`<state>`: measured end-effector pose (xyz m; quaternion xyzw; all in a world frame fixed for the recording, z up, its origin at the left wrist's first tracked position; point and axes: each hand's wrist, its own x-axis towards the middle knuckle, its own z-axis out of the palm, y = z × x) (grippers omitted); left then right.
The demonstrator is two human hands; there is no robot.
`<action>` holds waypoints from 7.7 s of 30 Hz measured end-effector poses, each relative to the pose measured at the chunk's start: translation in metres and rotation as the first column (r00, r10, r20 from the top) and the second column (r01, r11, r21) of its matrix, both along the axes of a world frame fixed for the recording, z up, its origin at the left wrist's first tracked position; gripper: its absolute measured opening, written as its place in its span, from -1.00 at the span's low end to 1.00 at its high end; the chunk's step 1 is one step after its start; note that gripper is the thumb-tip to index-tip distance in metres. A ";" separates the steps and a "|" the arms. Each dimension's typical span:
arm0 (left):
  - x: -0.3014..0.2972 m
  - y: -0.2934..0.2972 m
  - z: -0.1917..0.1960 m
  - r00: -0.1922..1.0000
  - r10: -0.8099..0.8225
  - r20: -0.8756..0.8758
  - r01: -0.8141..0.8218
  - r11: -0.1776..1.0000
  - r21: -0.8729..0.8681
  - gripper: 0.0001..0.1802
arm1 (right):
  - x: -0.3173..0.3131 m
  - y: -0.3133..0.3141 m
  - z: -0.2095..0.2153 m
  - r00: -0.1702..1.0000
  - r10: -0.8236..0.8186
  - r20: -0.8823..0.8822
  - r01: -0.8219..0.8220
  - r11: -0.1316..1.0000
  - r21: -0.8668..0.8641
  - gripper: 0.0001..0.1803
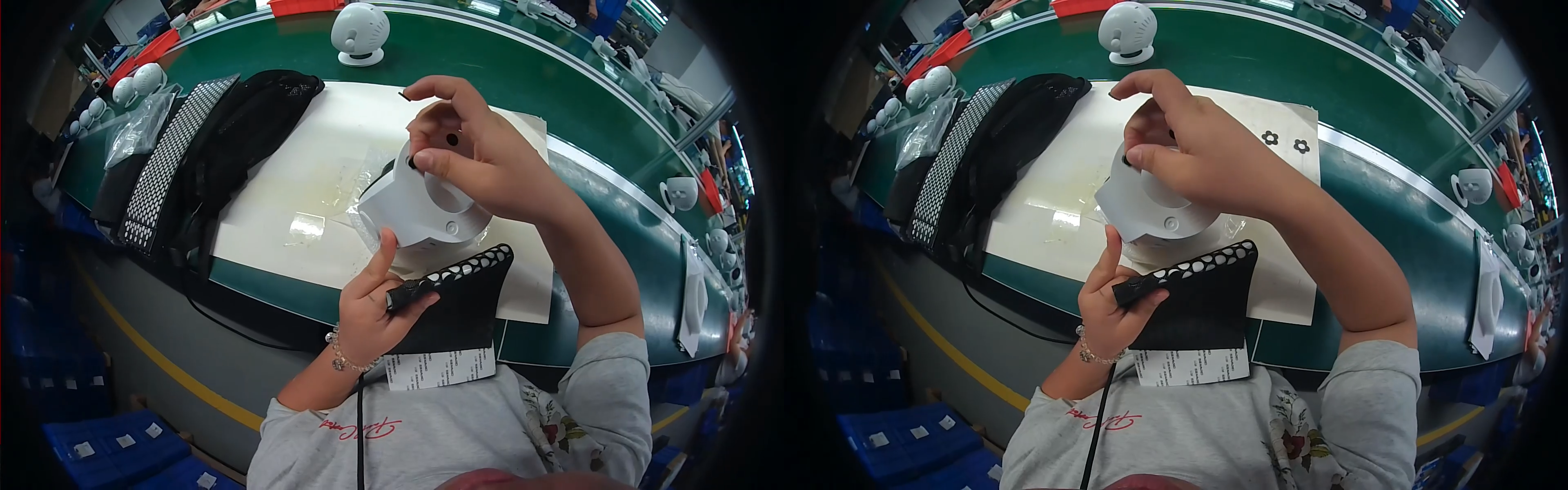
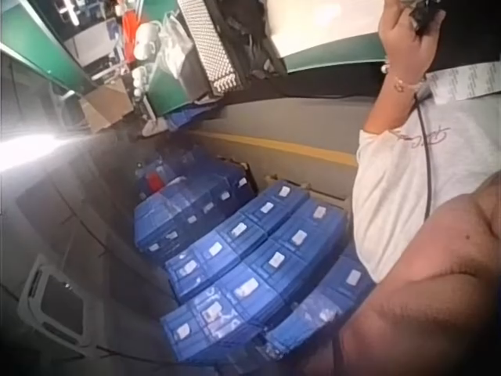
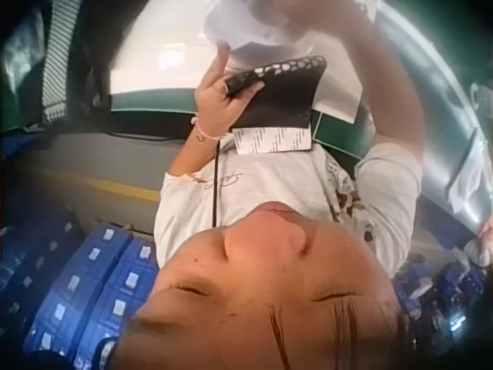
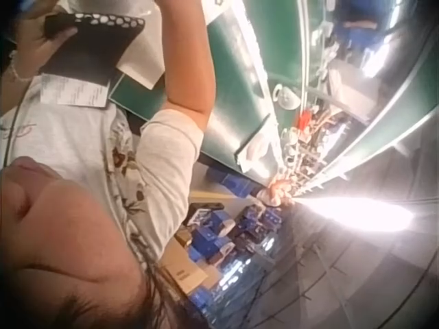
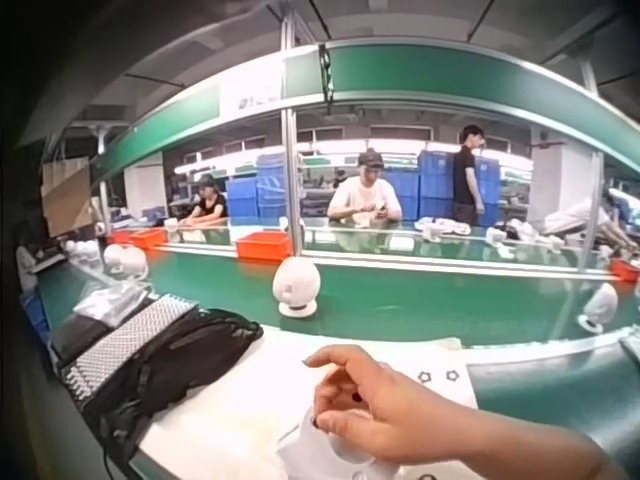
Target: Applying small circular adhesive pads to white security camera housings on an assembly line.
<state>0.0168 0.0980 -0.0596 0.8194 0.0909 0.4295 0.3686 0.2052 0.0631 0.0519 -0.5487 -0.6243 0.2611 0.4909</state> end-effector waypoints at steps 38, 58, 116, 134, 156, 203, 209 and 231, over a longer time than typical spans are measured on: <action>0.002 -0.001 -0.007 0.994 0.035 0.103 -0.054 0.979 0.196 -0.74 | -0.019 -0.082 -0.057 0.705 -0.290 0.647 0.034 0.925 0.378 -0.78; 0.004 0.000 -0.009 0.998 0.057 0.012 -0.058 0.986 0.157 -0.78 | 0.018 -0.070 -0.063 0.723 -0.484 0.493 0.312 0.865 0.392 -0.86; 0.002 0.004 -0.011 0.996 -0.011 -0.088 0.013 1.000 0.026 -0.73 | 0.182 0.048 -0.105 0.617 -0.382 0.688 0.660 0.728 -0.187 -0.55; 0.007 -0.004 -0.006 1.000 0.012 -0.018 -0.013 1.000 -0.020 -0.78 | 0.167 -0.004 -0.062 0.452 -0.836 0.310 0.512 0.528 0.677 -0.72; -0.004 0.000 -0.009 0.998 0.003 0.057 0.017 0.939 -0.343 -0.72 | -0.001 -0.095 -0.085 1.000 -0.013 0.014 0.009 0.956 0.292 -0.60; 0.002 0.002 -0.005 0.991 -0.129 -0.043 0.131 0.990 0.046 -0.70 | -0.035 -0.063 -0.075 0.941 -0.019 0.338 -0.195 0.785 0.588 -0.63; 0.003 0.004 -0.005 0.986 -0.157 -0.055 0.159 0.987 0.027 -0.62 | -0.037 -0.065 -0.073 0.881 0.040 0.472 -0.334 0.759 0.560 -0.64; 0.006 0.004 -0.011 0.993 -0.056 0.101 0.049 0.997 0.066 -0.66 | 0.014 -0.013 -0.012 0.980 -0.178 -0.093 0.187 0.977 0.100 -0.38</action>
